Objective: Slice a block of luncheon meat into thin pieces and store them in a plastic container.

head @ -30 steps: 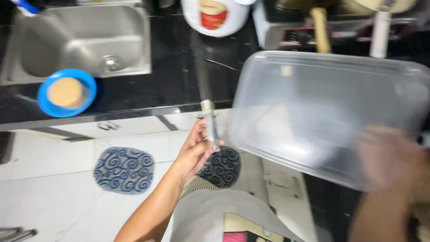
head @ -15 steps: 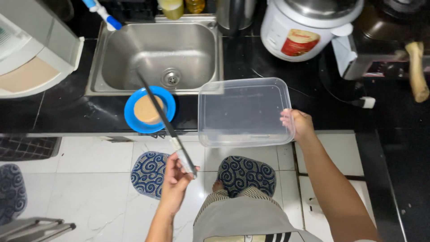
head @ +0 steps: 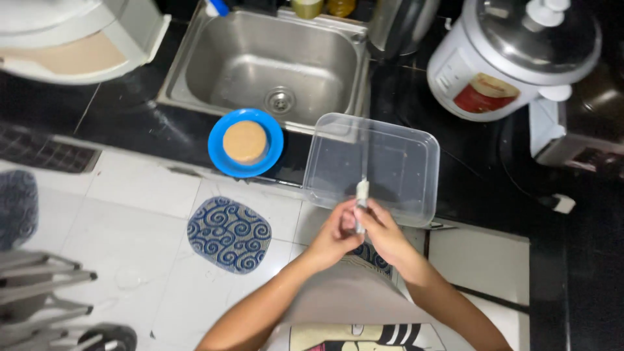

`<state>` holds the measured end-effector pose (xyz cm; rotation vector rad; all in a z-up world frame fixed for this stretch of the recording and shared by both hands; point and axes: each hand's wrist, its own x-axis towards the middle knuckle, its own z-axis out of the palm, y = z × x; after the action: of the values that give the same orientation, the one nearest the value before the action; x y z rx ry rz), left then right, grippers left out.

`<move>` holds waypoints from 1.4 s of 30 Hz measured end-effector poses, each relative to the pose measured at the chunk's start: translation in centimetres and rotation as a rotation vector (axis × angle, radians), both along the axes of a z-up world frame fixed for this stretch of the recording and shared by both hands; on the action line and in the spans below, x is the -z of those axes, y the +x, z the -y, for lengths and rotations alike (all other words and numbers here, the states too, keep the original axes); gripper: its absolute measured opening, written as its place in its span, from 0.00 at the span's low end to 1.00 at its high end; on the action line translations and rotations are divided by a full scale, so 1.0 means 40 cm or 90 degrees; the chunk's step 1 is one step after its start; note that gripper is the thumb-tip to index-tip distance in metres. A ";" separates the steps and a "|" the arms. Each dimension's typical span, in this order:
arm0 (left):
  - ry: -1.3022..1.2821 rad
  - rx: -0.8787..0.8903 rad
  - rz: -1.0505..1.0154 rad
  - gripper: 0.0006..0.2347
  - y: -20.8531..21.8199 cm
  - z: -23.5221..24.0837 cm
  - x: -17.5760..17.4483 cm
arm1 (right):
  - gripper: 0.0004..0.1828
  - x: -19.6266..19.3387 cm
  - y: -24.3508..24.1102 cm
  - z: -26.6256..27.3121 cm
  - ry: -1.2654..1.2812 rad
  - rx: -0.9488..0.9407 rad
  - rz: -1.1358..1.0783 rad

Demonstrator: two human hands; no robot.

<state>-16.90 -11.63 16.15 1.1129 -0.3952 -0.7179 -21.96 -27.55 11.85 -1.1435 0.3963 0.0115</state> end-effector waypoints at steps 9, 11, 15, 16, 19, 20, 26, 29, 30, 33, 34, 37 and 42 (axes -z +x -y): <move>0.513 -0.112 0.504 0.18 0.302 -0.069 -0.212 | 0.12 -0.042 0.033 0.101 -0.161 0.160 -0.063; 0.682 -0.274 0.721 0.33 0.439 -0.129 -0.162 | 0.13 -0.062 0.011 0.135 -0.217 0.185 -0.102; 0.988 -0.110 0.603 0.53 0.622 -0.191 -0.105 | 0.12 0.016 -0.036 0.212 -0.260 0.194 -0.111; 1.034 -0.040 0.571 0.54 0.644 -0.190 -0.099 | 0.12 0.039 -0.043 0.226 -0.255 0.205 -0.111; 1.072 0.044 0.532 0.58 0.702 -0.175 -0.069 | 0.12 0.083 -0.045 0.253 -0.253 0.224 -0.113; 1.064 0.058 0.525 0.59 0.717 -0.169 -0.055 | 0.12 0.093 -0.045 0.259 -0.256 0.231 -0.116; 1.101 0.079 0.486 0.56 0.755 -0.144 -0.007 | 0.12 0.089 -0.023 0.263 -0.260 0.229 -0.142; 1.093 0.128 0.447 0.46 0.744 -0.140 -0.030 | 0.12 0.113 -0.025 0.270 -0.254 0.228 -0.139; 1.093 0.131 0.447 0.46 0.740 -0.139 -0.045 | 0.12 0.112 -0.024 0.271 -0.253 0.229 -0.140; 1.092 0.137 0.446 0.42 0.734 -0.140 -0.073 | 0.13 0.113 -0.022 0.272 -0.252 0.229 -0.139; 1.095 0.139 0.446 0.42 0.738 -0.142 -0.073 | 0.13 0.114 -0.022 0.272 -0.248 0.231 -0.140; 1.096 0.141 0.442 0.42 0.754 -0.146 -0.062 | 0.14 0.120 -0.020 0.274 -0.247 0.229 -0.139; 1.064 0.155 0.457 0.45 0.787 -0.171 -0.069 | 0.14 0.088 -0.016 0.260 -0.260 0.220 -0.147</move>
<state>14.58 -4.78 18.90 2.9829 -0.5152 -0.7974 -22.59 -37.96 8.34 -1.4664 0.8258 -0.2515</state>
